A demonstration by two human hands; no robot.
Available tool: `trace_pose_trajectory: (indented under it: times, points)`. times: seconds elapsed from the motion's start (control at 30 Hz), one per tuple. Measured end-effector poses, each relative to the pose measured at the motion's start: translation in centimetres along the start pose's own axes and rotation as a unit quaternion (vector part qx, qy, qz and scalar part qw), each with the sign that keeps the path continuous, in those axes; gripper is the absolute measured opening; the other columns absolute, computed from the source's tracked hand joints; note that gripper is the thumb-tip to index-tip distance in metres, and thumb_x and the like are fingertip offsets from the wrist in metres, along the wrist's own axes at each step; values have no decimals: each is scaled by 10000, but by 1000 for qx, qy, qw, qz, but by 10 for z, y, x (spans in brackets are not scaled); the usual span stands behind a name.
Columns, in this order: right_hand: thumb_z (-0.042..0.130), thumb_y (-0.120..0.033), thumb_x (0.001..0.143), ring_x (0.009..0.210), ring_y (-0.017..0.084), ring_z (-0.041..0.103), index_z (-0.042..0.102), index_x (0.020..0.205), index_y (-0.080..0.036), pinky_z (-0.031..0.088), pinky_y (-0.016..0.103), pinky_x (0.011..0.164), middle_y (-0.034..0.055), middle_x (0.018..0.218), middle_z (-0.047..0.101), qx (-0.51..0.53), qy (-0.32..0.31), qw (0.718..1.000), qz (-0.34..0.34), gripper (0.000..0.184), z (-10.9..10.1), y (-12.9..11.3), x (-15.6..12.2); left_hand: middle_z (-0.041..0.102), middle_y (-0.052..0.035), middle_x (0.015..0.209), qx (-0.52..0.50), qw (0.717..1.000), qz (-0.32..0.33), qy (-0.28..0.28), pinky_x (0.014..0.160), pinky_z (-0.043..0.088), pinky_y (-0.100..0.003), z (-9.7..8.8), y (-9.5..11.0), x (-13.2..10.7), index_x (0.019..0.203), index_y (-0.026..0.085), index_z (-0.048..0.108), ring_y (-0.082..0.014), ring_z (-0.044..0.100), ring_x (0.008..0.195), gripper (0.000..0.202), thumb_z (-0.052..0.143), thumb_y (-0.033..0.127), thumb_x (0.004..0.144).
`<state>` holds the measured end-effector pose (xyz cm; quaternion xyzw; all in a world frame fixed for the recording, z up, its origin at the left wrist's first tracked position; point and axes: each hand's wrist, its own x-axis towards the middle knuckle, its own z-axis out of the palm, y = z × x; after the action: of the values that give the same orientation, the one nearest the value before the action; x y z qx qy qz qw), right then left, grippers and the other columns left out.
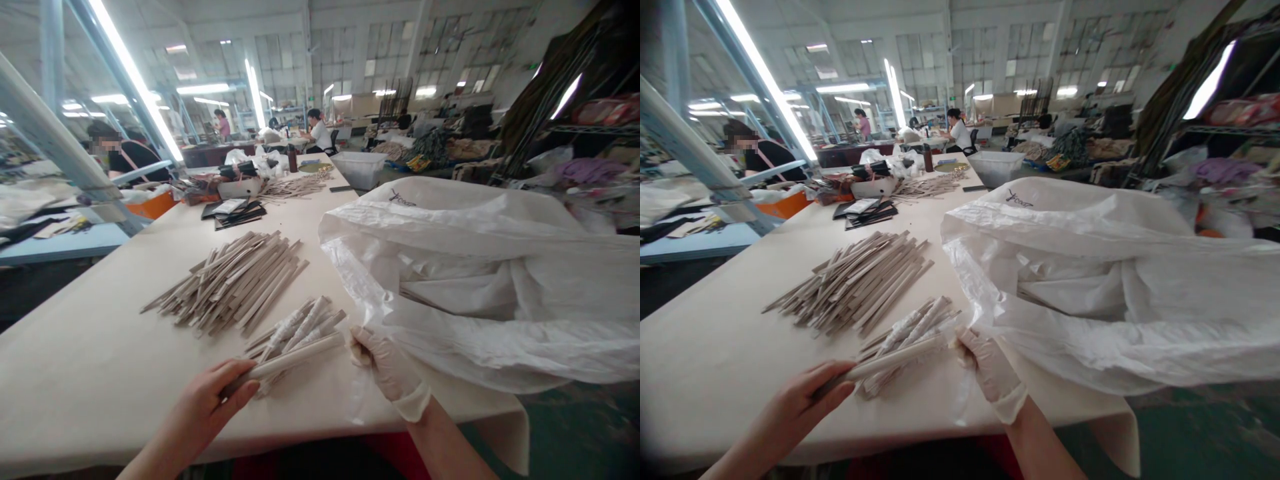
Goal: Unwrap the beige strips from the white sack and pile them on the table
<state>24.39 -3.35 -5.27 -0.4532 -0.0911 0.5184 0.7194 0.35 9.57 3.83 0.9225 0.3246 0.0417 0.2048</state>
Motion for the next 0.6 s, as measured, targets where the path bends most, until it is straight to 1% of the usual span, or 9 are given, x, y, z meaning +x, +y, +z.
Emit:
trace_pose_trajectory:
  times: [0.1,0.2,0.3,0.4,0.53,0.6]
  points:
    - [722,-484,580,450,61,394,528,522,-149,282,207,436,-35,488,486,-24,7,1000,11,391,-1,-3,-4,679,-9,812,16,1000,-5,-2,650,464,-158,-2,3,1,911,213,655,-134,622,712,269,515,408,790]
    - [714,-484,596,468,65,388,509,535,-156,274,215,446,-39,501,473,-36,5,999,7,392,-2,-2,-5,682,-9,817,19,1000,-12,-11,650,466,-156,-4,3,-2,912,217,657,-134,626,714,273,517,415,787]
    - [718,-474,600,478,71,389,495,542,-162,272,221,449,-41,507,463,-32,9,999,-1,387,-3,2,-4,688,-6,813,16,1000,-16,-11,649,469,-152,-7,1,-9,915,222,658,-136,628,709,275,531,421,774]
    - [727,-459,599,487,72,396,495,547,-164,286,219,461,-42,518,464,-21,13,1000,5,379,-4,7,-3,690,-7,790,5,1000,-18,-2,637,473,-146,-9,0,-15,913,218,660,-134,625,680,284,540,427,763]
    - [693,-466,645,476,70,373,502,550,-166,262,223,450,-41,511,464,-39,-7,999,6,368,-2,11,-3,687,-11,767,-2,1000,-19,0,627,473,-146,-9,1,-17,898,210,663,-130,623,660,288,532,430,766]
    - [698,-462,641,483,72,376,495,546,-168,262,224,454,-42,515,462,-40,-12,999,8,370,-2,12,-4,688,-11,763,-6,1000,-22,0,621,474,-148,-9,-1,-18,894,211,666,-131,624,661,291,529,434,766]
